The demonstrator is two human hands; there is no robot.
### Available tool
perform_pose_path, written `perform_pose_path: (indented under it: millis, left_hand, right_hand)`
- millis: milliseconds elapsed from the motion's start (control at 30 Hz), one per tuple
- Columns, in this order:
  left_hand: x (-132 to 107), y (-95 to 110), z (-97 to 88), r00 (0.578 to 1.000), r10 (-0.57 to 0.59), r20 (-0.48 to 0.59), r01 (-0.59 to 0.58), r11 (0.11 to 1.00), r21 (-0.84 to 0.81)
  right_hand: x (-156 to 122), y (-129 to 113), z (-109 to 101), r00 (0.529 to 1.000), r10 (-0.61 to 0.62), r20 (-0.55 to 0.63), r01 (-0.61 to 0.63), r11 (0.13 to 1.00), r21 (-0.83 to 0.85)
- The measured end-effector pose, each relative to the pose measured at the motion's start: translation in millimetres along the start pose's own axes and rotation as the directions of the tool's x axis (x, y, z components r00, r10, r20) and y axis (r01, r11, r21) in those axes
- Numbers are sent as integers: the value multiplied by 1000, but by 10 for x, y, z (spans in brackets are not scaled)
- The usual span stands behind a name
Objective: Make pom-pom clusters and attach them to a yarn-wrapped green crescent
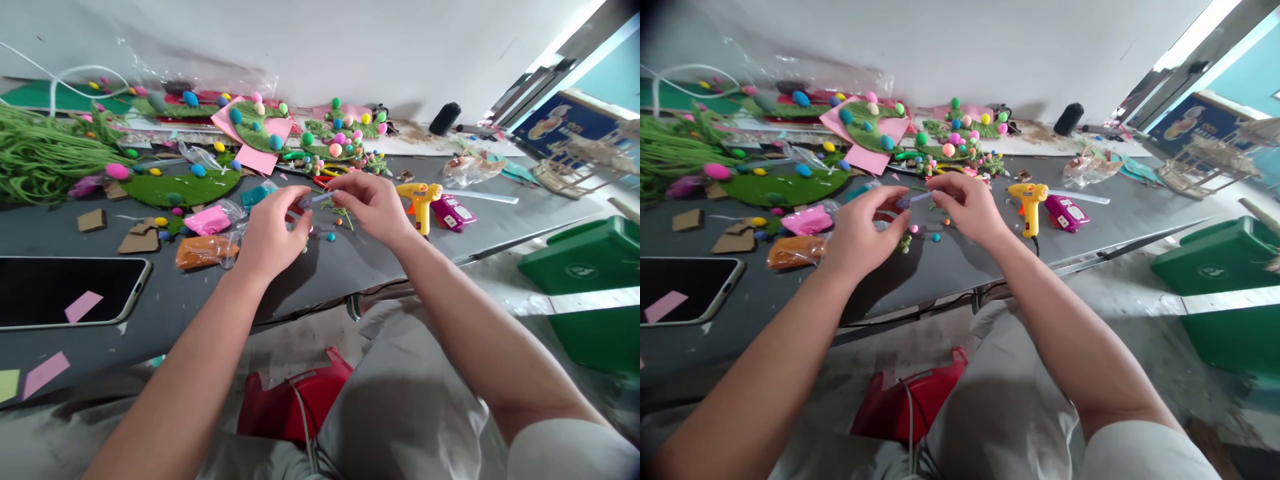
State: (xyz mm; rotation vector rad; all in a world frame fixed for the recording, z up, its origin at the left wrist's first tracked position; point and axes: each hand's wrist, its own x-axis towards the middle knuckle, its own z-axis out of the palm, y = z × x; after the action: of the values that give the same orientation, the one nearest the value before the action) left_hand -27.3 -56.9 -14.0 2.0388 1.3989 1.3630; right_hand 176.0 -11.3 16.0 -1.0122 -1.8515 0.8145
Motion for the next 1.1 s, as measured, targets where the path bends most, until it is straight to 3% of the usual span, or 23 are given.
perform_pose_path:
  millis: [100,167,267,400,633,767,867,967,1100]
  left_hand:
    - [3,12,-3,1000,-2,2,2,1000,10]
    - [3,16,-5,1000,1,-1,-1,1000,24]
    - [-1,17,-7,1000,2,1,-2,1000,27]
    - [-5,22,0,1000,5,14,-5,1000,3]
    - [-7,18,1,999,34,32,-34,999,16]
    - [0,-8,-1,997,39,60,-40,999,6]
    - [3,-25,6,998,35,56,-35,999,7]
    - [2,-32,13,998,33,52,-33,999,-1]
    - [4,-17,12,999,19,45,-19,1000,-3]
  right_hand:
    - [-7,35,8,995,76,57,-79,995,57]
    - [-18,44,2,992,102,68,-103,995,10]
    - [-33,43,-8,996,75,42,-73,996,-51]
    - [-39,54,-1,998,21,56,-22,999,26]
    - [-49,39,-10,994,76,73,-70,994,-81]
    - [-42,34,3,999,16,43,-17,1000,19]
    - [-47,31,17,992,46,114,-57,994,97]
    - [-61,20,21,983,73,171,-81,996,42]
    - [-62,18,23,995,33,94,-31,999,-19]
